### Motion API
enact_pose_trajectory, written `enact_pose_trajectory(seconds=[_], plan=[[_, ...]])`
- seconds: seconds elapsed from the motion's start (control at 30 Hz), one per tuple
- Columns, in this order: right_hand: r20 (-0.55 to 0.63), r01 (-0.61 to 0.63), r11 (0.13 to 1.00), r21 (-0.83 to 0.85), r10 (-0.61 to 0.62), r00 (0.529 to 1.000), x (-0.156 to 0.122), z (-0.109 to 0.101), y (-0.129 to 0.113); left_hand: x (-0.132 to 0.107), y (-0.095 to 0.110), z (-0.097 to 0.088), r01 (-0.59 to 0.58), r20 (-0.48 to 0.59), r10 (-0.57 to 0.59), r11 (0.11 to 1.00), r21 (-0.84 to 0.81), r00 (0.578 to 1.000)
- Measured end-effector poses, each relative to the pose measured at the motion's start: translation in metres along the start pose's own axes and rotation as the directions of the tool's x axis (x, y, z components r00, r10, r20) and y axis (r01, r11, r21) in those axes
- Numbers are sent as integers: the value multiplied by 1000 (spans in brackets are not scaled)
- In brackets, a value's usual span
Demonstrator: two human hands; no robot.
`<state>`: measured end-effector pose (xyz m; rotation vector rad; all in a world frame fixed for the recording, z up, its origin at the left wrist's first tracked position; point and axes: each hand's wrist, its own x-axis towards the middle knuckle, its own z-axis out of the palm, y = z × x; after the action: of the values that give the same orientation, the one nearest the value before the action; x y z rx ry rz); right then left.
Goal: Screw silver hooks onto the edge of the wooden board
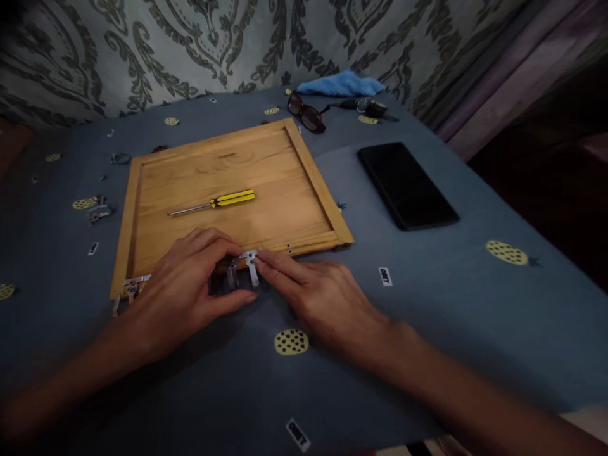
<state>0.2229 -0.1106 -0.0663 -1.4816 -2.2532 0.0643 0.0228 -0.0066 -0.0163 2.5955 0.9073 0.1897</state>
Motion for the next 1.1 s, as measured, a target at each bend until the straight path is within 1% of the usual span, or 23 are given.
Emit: enact_pose_trajectory(seconds=[0.1,0.23,0.43,0.63,0.83,1.1], plan=[[-15,17,1000,-19,-18,1000,2,0,0,0,0,1,0,6,0,1000,8,1000],[-18,28,998,-58,-29,999,3,-1,-2,-2,2,4,-20,-27,21,999,30,999],[-25,29,998,-47,-30,999,2,-1,-2,-1,5,8,-7,-27,9,998,59,1000],[-42,40,998,-50,-42,998,2,-1,-2,1,4,8,-15,-37,16,999,37,999],[-51,36,999,4,-36,998,2,2,-1,0,4,9,-43,-60,44,999,17,997],[-41,59,998,-36,-61,997,3,0,-2,1,5,8,-37,-68,38,999,12,997]])
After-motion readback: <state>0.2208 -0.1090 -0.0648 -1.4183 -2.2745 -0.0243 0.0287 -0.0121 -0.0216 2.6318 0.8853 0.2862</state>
